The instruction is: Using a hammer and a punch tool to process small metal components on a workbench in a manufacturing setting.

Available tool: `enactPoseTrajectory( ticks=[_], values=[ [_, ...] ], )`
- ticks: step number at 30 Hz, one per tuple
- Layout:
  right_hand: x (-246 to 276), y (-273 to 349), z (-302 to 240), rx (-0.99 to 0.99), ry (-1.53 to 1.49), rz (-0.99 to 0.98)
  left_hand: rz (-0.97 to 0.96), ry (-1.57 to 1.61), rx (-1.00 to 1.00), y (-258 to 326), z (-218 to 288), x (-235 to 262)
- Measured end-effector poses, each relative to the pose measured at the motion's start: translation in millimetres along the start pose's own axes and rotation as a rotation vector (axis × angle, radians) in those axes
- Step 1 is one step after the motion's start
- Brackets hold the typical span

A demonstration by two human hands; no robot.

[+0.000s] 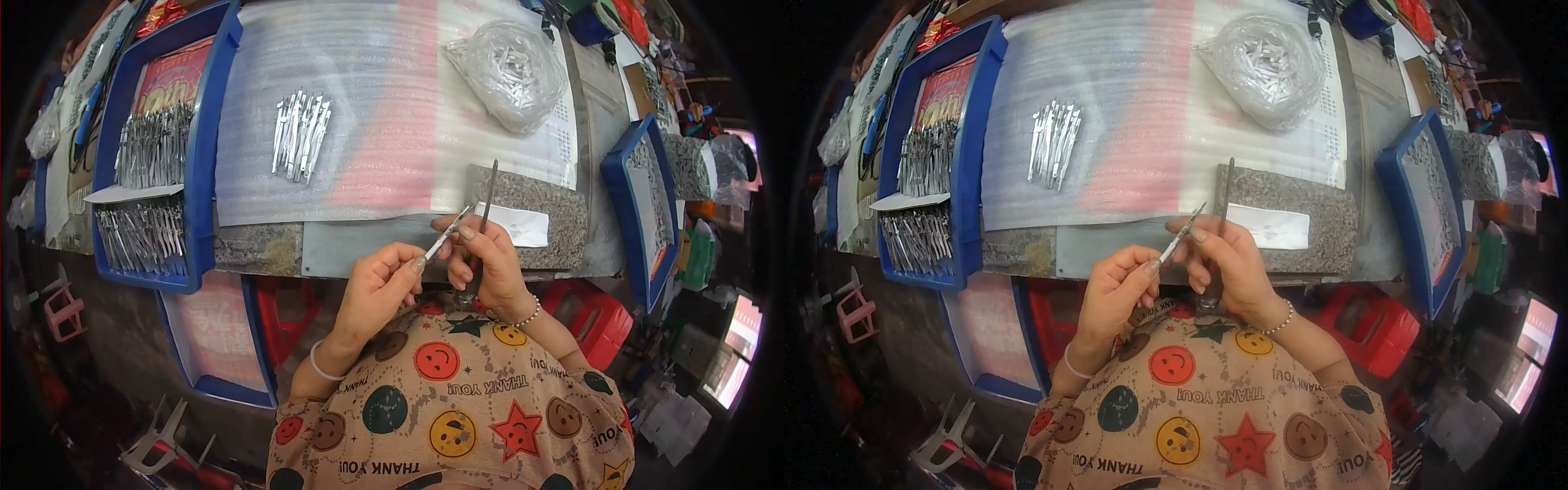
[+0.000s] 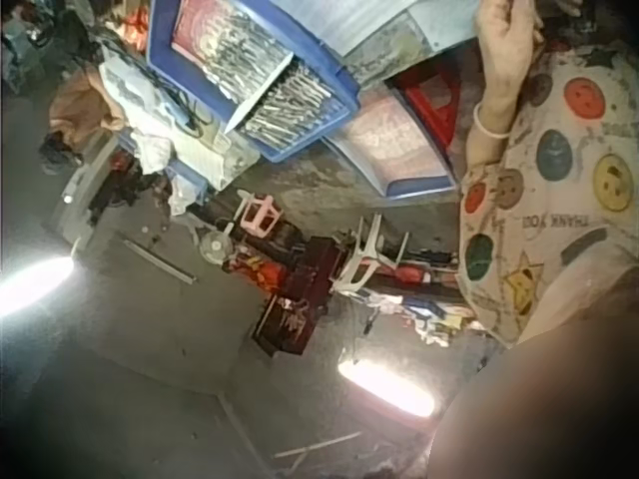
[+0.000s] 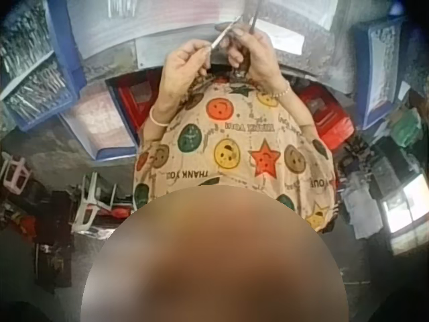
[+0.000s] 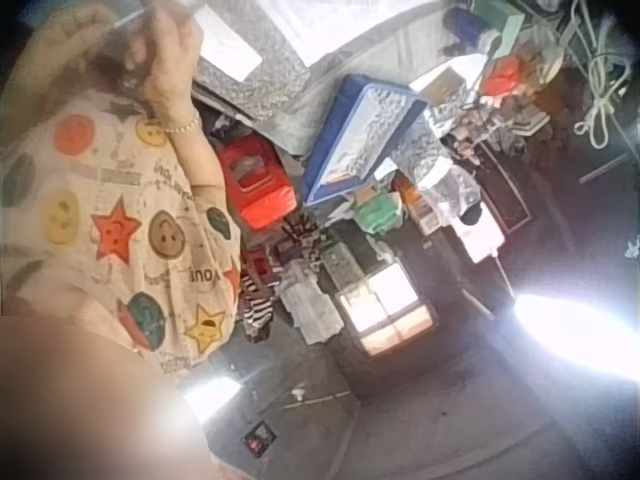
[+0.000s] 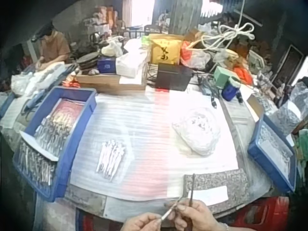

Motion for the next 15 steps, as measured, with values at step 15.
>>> enactPoseTrajectory(
  ticks=[15],
  values=[
    [29.1,12.1,-18.7,0.155,-0.082,0.155,0.043,-0.037,-0.06,-9.9,5.3,2.7]
  ],
)
Point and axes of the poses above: each hand's wrist, its own y-axis away from the middle knuckle, its own x-axis out of the back of the hand, z = x × y, the point moved 7 cm from there along -y, towards the middle knuckle, and after that the axes turned 13 degrees about z, right-handed, at the moved point
